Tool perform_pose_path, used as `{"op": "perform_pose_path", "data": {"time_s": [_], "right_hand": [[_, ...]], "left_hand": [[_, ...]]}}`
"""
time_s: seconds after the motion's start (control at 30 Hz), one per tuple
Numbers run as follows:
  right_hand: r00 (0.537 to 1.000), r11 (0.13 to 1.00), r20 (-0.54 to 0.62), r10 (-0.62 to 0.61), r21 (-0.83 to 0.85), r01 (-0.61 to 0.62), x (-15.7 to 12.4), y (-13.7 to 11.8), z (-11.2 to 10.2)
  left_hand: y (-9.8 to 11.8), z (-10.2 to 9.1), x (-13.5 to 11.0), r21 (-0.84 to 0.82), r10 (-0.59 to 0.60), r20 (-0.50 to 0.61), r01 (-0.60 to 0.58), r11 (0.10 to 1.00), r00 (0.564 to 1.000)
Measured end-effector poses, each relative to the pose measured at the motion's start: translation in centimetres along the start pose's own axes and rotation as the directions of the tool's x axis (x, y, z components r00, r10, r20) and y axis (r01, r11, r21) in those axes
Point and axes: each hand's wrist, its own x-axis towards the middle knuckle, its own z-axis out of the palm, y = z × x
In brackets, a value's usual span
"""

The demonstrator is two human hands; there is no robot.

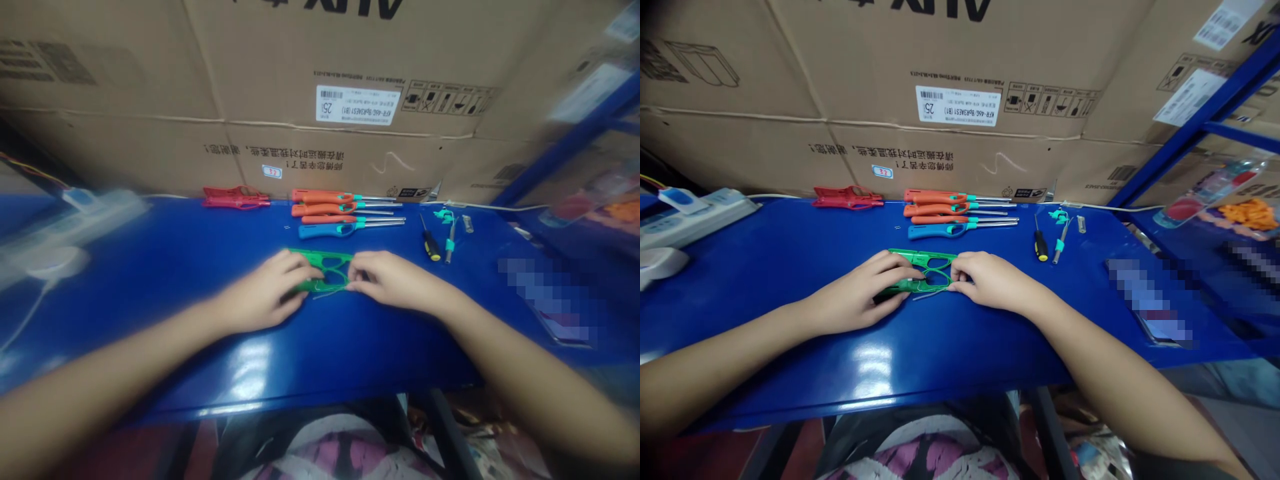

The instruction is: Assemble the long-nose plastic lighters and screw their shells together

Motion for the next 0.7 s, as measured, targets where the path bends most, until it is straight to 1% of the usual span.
{"op": "perform_pose_path", "data": {"time_s": [0.17, 0.23, 0.3, 0.4, 0.5, 0.57, 0.7], "right_hand": [[0.994, 0.993, -0.024, 0.109, 0.043, -0.107, 0.47, -0.2, 0.13], [0.993, 0.993, -0.018, 0.113, 0.039, -0.112, 0.45, -0.22, 0.08], [0.997, 0.997, -0.03, 0.071, 0.042, -0.069, 0.3, -0.12, 0.02], [0.997, 0.998, -0.05, -0.054, 0.03, 0.056, 0.01, 0.13, -0.03], [0.989, 0.989, 0.003, -0.145, -0.007, 0.145, -0.16, 0.27, -0.02], [0.987, 0.987, 0.026, -0.16, -0.015, 0.161, -0.21, 0.29, 0.01], [0.987, 0.988, 0.034, -0.156, -0.011, 0.156, -0.24, 0.24, 0.01]], "left_hand": [[-0.04, 0.18, -0.07, -0.051, 0.004, 0.004, -0.003, 0.999, 1.0], [-0.06, 0.22, -0.1, -0.057, 0.006, 0.008, -0.005, 0.998, 1.0], [-0.12, 0.24, -0.11, -0.058, 0.008, 0.013, -0.007, 0.998, 1.0], [-0.24, 0.27, -0.08, -0.058, 0.009, 0.031, -0.007, 0.998, 0.999], [-0.36, 0.31, -0.03, -0.062, 0.018, 0.04, -0.016, 0.998, 0.999], [-0.43, 0.36, -0.03, -0.067, 0.024, 0.039, -0.022, 0.998, 0.999], [-0.51, 0.49, -0.09, -0.072, 0.023, 0.04, -0.02, 0.997, 0.999]]}}
